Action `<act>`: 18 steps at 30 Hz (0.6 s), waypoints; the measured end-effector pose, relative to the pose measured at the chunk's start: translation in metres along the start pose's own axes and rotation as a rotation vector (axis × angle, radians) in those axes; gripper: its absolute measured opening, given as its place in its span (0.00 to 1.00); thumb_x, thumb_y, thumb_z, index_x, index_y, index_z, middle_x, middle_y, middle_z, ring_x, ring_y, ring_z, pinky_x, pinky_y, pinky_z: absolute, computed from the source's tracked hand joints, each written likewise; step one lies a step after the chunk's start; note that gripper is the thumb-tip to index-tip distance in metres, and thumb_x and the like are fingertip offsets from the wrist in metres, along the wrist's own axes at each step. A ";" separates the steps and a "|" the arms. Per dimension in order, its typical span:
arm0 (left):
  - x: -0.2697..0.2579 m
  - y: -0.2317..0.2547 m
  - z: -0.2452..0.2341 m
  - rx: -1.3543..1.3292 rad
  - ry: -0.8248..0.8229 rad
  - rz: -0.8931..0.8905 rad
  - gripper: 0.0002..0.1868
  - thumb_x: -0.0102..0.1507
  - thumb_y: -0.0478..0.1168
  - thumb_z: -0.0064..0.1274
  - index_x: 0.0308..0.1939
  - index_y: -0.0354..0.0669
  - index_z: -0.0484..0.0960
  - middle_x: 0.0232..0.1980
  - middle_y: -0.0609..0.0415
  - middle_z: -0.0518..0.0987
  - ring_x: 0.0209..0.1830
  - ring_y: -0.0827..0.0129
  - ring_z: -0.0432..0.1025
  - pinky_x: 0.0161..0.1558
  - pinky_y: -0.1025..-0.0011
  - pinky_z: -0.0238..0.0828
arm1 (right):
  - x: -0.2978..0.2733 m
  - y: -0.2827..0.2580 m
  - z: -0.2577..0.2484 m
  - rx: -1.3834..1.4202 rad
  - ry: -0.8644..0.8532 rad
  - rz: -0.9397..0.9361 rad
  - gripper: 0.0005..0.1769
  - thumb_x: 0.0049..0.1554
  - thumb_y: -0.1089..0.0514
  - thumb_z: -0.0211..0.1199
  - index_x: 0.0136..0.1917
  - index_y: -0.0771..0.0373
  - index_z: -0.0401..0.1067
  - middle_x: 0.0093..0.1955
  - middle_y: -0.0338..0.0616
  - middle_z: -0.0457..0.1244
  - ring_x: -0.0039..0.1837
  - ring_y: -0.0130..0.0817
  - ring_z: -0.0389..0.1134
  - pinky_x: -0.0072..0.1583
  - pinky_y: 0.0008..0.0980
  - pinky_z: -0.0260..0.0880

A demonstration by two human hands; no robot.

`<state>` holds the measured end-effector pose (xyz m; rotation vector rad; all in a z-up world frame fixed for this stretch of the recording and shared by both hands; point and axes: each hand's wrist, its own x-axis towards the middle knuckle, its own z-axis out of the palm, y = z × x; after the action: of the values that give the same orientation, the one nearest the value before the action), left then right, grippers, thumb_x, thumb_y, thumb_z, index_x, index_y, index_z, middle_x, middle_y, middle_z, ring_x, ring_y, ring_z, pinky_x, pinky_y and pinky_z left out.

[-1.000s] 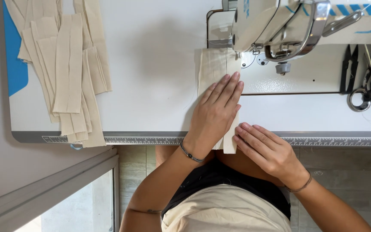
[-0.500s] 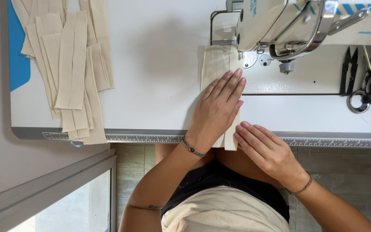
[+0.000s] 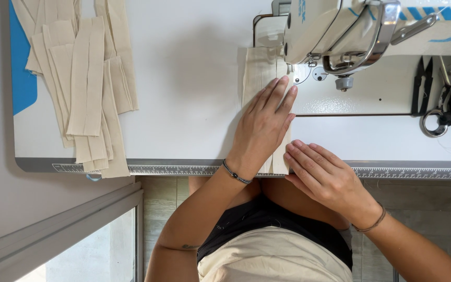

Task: Folding fabric strips and trimming threads with snips at a sewing station

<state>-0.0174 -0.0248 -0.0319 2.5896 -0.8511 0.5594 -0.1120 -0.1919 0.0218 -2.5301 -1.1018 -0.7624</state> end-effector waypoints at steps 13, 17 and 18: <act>0.014 -0.006 0.001 0.019 -0.002 -0.004 0.26 0.72 0.46 0.48 0.72 0.41 0.69 0.72 0.40 0.69 0.74 0.50 0.67 0.76 0.59 0.61 | 0.003 0.012 0.000 0.066 -0.089 0.055 0.38 0.60 0.29 0.55 0.61 0.66 0.76 0.66 0.56 0.68 0.69 0.47 0.69 0.69 0.45 0.66; 0.017 -0.009 -0.001 0.040 0.000 0.008 0.26 0.72 0.47 0.48 0.72 0.41 0.69 0.72 0.41 0.69 0.74 0.50 0.67 0.76 0.59 0.61 | 0.004 0.016 0.001 0.058 -0.103 0.064 0.39 0.59 0.28 0.54 0.61 0.65 0.75 0.66 0.54 0.68 0.69 0.47 0.69 0.69 0.44 0.67; 0.016 -0.008 -0.001 0.056 0.022 0.017 0.26 0.71 0.46 0.50 0.72 0.43 0.70 0.71 0.40 0.70 0.73 0.50 0.68 0.74 0.58 0.63 | 0.006 0.017 0.001 0.060 -0.106 0.059 0.39 0.59 0.27 0.54 0.61 0.64 0.76 0.65 0.53 0.68 0.69 0.46 0.69 0.70 0.43 0.67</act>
<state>-0.0006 -0.0256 -0.0249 2.6241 -0.8625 0.6243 -0.0954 -0.1994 0.0234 -2.5663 -1.0603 -0.5773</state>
